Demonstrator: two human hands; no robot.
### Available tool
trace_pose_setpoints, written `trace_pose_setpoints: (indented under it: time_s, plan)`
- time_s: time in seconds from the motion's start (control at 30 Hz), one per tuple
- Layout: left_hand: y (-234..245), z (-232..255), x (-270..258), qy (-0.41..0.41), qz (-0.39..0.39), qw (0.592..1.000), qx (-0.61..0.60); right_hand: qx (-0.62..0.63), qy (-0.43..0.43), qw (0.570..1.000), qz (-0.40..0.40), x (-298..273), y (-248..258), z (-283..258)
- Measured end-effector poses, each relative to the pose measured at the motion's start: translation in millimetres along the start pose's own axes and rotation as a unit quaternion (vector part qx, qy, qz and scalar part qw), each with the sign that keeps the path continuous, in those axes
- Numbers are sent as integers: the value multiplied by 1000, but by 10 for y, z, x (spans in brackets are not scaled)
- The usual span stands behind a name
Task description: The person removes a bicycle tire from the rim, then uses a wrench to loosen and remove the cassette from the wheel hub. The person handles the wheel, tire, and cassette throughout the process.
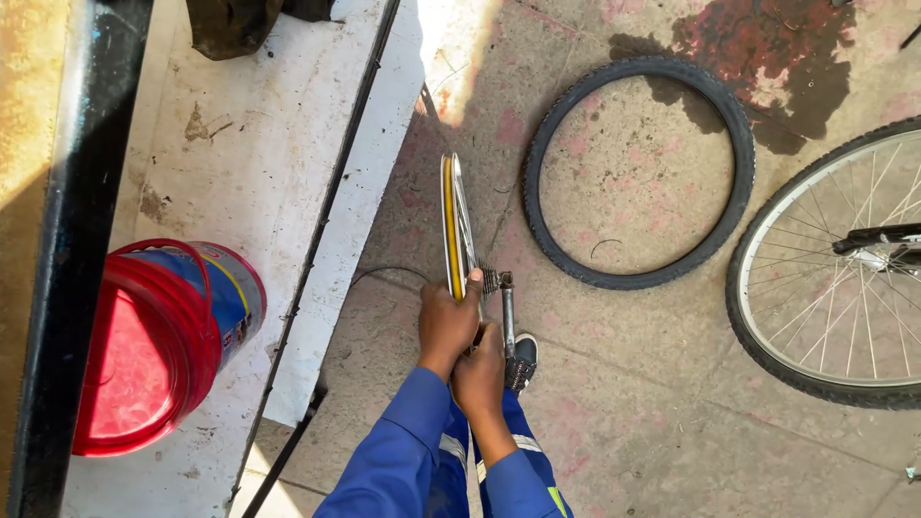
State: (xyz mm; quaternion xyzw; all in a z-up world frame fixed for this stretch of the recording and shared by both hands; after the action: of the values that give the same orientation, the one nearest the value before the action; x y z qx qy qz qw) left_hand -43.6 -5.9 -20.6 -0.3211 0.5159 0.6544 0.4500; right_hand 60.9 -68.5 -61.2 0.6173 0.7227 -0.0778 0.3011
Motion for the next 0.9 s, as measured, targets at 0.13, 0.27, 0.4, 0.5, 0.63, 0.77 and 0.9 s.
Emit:
trace_pose_setpoints:
  time_s: [0.13, 0.27, 0.4, 0.5, 0.63, 0.77, 0.9]
  plan:
    - [19, -97, -35, -51, 93, 991, 80, 60, -53, 996, 37, -111, -95, 359]
    - [18, 8, -60, -150, 114, 980, 63, 51, -21, 997, 48, 51, -293, 857]
    - [-50, 130, 172, -115, 106, 988, 13, -8, 44, 998, 38, -48, -304, 650]
    - [-33, 227, 342, -135, 187, 971, 55, 28, -14, 999, -13, -140, -367, 646]
    - [-156, 227, 511, -134, 130, 982, 0, -85, 51, 995, 26, -181, -406, 1374]
    - [-342, 194, 652, -87, 81, 993, -27, -25, -65, 996, 47, -111, -33, 498]
    - [-359, 160, 625, -78, 81, 993, -28, -12, -102, 994, 23, -112, 52, 384]
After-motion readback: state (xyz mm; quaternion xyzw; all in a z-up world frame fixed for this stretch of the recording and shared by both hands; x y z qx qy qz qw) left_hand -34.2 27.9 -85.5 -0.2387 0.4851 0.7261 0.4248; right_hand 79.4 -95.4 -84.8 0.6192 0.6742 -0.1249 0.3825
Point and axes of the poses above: each hand's wrist, its own x-axis towards the middle knuckle, its own y-axis out of the back of the hand, z = x × y, the point moved 7 cm from there along x, towards the middle knuckle, and after that the axes turned 15 degrees about y, right-handed, at the moved point
